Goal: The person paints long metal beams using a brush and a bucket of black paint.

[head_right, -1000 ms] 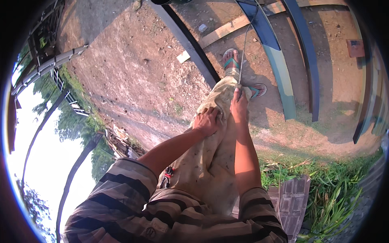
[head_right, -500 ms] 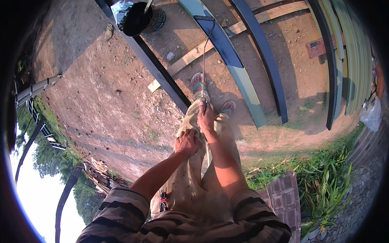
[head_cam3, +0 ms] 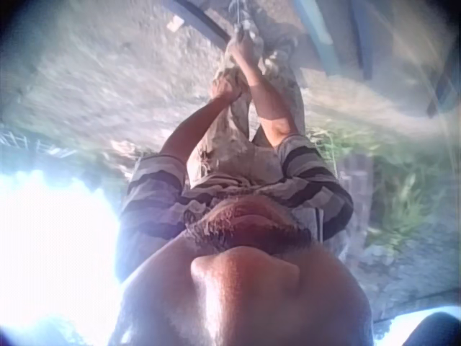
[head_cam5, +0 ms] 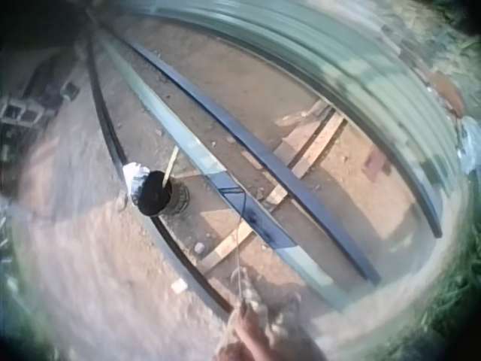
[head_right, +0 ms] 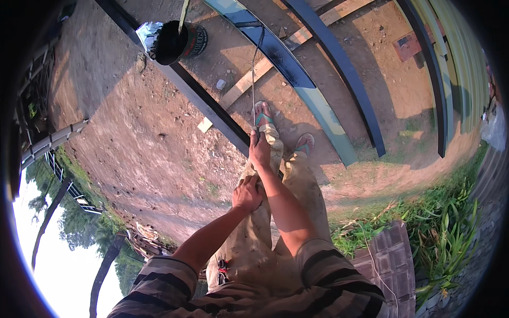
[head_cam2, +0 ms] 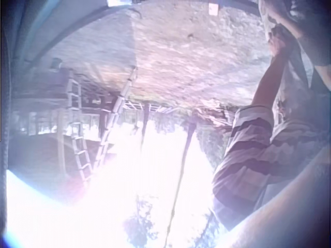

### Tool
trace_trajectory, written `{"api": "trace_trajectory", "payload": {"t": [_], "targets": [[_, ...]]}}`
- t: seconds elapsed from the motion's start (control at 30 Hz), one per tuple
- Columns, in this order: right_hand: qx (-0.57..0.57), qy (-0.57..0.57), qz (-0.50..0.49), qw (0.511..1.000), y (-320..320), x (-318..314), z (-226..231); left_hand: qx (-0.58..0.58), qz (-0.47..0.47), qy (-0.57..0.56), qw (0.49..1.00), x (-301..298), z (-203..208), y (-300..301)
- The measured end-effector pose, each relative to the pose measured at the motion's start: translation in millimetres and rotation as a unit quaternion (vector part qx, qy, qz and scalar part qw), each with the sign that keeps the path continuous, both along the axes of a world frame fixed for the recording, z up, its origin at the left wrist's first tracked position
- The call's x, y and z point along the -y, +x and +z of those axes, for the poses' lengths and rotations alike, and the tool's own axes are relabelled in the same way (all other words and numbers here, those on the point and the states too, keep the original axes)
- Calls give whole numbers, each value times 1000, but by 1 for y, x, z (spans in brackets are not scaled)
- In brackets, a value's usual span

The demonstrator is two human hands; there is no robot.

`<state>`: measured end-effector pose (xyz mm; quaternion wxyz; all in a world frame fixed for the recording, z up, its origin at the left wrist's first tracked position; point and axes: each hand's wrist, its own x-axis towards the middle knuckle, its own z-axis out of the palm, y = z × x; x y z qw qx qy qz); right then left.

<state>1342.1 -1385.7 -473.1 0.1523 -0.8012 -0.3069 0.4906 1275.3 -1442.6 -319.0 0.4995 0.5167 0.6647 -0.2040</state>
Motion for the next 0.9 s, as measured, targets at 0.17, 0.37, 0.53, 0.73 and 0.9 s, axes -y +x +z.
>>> {"api": "trace_trajectory", "payload": {"t": [0.17, 0.37, 0.53, 0.73, 0.9], "targets": [[-9, -30, 30, 999, 62, 67, 38, 4, -19, 11, 1000, 6, 3, 4], [-27, -113, 2, 993, 133, 157, 63, -29, -68, 26, 997, 26, 6, 26], [-29, -114, -22, 993, 207, 237, 57, -40, -110, 34, 993, 68, -1, 53], [6, 16, 70, 997, 297, 328, 70, -134, -179, 18, 974, 117, -16, 100], [-82, -119, -20, 989, 355, 388, 89, -154, -219, -10, 964, 118, -12, 124]]}}
